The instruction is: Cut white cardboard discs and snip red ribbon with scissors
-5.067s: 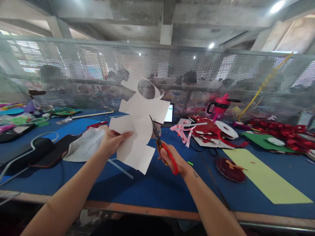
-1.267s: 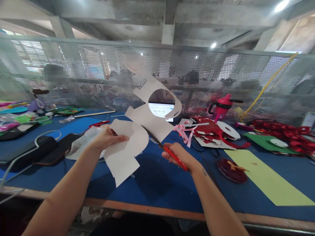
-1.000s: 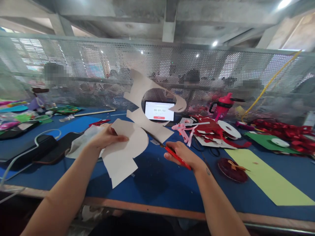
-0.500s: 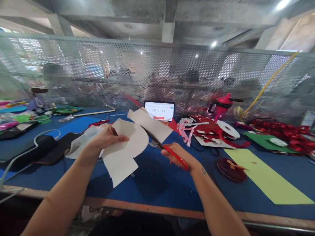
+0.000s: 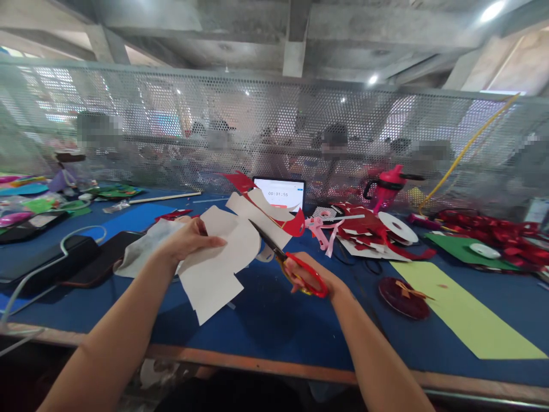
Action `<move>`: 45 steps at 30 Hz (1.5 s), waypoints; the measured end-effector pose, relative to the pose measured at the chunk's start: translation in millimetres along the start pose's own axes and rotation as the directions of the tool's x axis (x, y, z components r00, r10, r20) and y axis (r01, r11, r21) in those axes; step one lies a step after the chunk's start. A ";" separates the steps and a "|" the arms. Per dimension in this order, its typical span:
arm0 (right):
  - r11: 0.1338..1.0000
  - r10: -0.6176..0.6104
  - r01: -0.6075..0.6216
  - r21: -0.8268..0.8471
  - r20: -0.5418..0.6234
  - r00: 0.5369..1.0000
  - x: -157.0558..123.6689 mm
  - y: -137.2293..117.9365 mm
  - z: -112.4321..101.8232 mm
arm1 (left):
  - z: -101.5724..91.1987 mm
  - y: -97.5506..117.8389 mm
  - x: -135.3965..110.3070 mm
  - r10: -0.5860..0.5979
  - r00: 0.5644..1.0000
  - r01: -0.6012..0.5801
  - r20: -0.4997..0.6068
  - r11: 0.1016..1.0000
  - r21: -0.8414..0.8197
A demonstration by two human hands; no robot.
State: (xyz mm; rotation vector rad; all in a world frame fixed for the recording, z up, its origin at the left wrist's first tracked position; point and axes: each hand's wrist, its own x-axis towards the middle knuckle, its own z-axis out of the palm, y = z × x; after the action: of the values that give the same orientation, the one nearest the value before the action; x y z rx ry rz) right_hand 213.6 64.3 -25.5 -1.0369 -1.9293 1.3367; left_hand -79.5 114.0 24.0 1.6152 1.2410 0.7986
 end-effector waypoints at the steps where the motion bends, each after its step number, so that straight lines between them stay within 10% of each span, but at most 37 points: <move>1: 0.998 -0.004 0.002 0.058 0.045 0.999 2.2 4.1 1.8 | 1.4 0.1 1.6 -0.020 1.000 0.020 -0.001 1.000 -0.007; 8: 0.940 0.019 -0.075 0.332 0.167 0.986 8.2 22.0 3.4 | 9.0 -1.6 10.4 -0.161 0.978 0.188 0.133 0.957 -0.222; 29: 0.949 0.301 -0.311 0.053 0.143 0.943 -33.3 -14.9 -29.2 | -6.5 -6.1 9.3 -0.088 0.987 0.101 0.134 0.990 -0.093; 45: 0.982 0.093 -0.114 0.154 0.138 0.986 -21.8 0.3 -13.6 | 3.3 -0.7 1.1 -0.117 0.977 0.131 0.179 0.989 -0.072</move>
State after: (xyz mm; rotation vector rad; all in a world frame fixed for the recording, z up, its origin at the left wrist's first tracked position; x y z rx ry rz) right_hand 236.2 52.8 -21.7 -1.0037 -1.8444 1.6263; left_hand -76.5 114.2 22.1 1.4909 1.1559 0.6093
